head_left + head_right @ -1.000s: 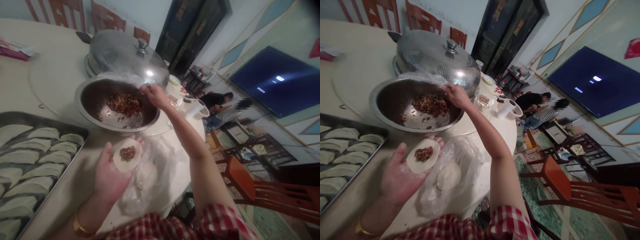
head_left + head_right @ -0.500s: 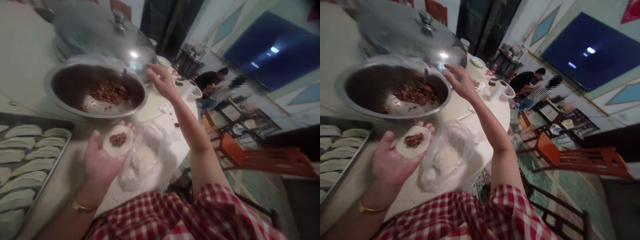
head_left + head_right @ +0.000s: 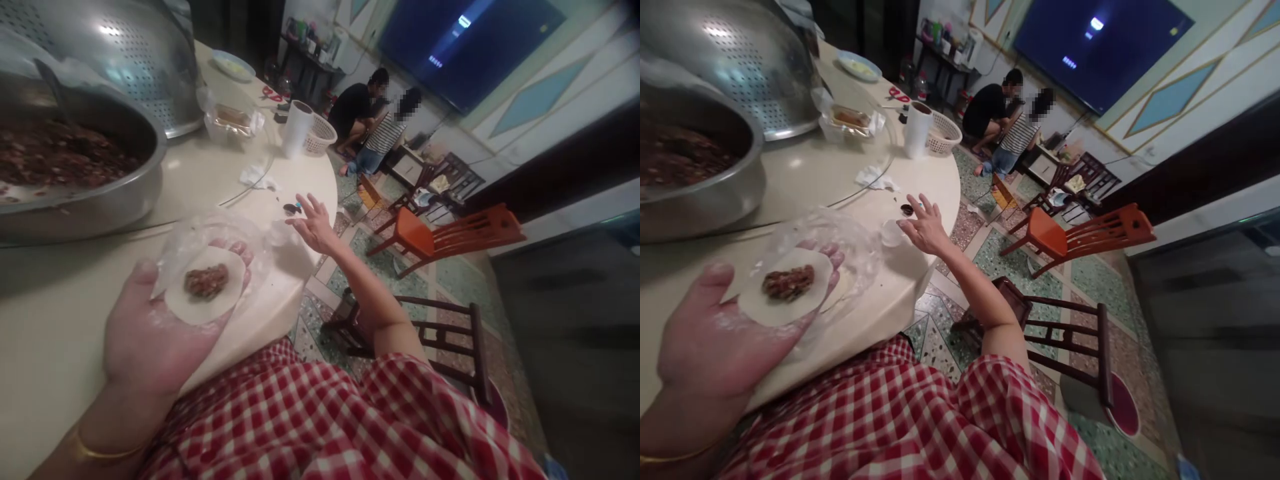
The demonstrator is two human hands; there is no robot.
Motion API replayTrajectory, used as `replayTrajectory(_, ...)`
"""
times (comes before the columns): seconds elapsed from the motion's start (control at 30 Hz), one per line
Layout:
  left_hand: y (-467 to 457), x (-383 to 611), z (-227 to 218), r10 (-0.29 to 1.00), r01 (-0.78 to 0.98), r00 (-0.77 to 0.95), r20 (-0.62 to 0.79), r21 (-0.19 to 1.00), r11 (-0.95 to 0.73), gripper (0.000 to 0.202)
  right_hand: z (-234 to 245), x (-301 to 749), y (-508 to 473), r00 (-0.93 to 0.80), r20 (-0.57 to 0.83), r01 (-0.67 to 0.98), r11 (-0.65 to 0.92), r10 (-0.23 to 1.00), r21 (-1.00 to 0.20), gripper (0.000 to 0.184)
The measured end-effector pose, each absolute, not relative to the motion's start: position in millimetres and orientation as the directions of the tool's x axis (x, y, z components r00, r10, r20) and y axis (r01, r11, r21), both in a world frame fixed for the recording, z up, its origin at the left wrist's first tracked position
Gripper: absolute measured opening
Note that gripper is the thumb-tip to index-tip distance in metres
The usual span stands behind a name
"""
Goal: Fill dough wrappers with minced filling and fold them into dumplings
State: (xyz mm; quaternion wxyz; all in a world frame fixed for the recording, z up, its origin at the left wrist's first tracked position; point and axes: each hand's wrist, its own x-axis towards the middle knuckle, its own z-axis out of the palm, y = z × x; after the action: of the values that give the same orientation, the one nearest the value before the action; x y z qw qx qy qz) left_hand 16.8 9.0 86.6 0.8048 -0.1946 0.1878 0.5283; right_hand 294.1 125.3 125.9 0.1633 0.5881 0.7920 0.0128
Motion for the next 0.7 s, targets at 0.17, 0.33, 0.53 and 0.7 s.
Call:
replayTrajectory(0.17, 2.0, 23.8, 90.5, 0.759, -0.927, 0.354, -0.546, -0.099, 0.362, 0.057, 114.5, 287.2, 137.9, -0.306, -0.314, 0.918, 0.367, 0.899, 0.154, 0.059)
replayTrajectory(0.33, 0.5, 21.1, 93.7, 0.74, -0.931, 0.352, -0.574, -0.129, 0.342, 0.058, 126.6, 291.0, 131.8, -0.347, -0.047, 0.935, 0.349, 0.937, 0.057, 0.076)
replayTrajectory(0.53, 1.1, 19.9, 89.3, 0.803, -0.936, 0.341, -0.489, -0.098, 0.338, 0.062, 138.4, 259.3, 79.3, -0.624, 0.195, 0.764, 0.643, 0.757, -0.052, 0.076)
replayTrajectory(0.7, -0.7, 21.1, 86.1, 0.865, -0.942, 0.327, -0.381, -0.064, 0.328, 0.059, 121.2, 225.4, 63.2, -0.77, -0.011, 0.635, 0.769, 0.638, 0.075, 0.063)
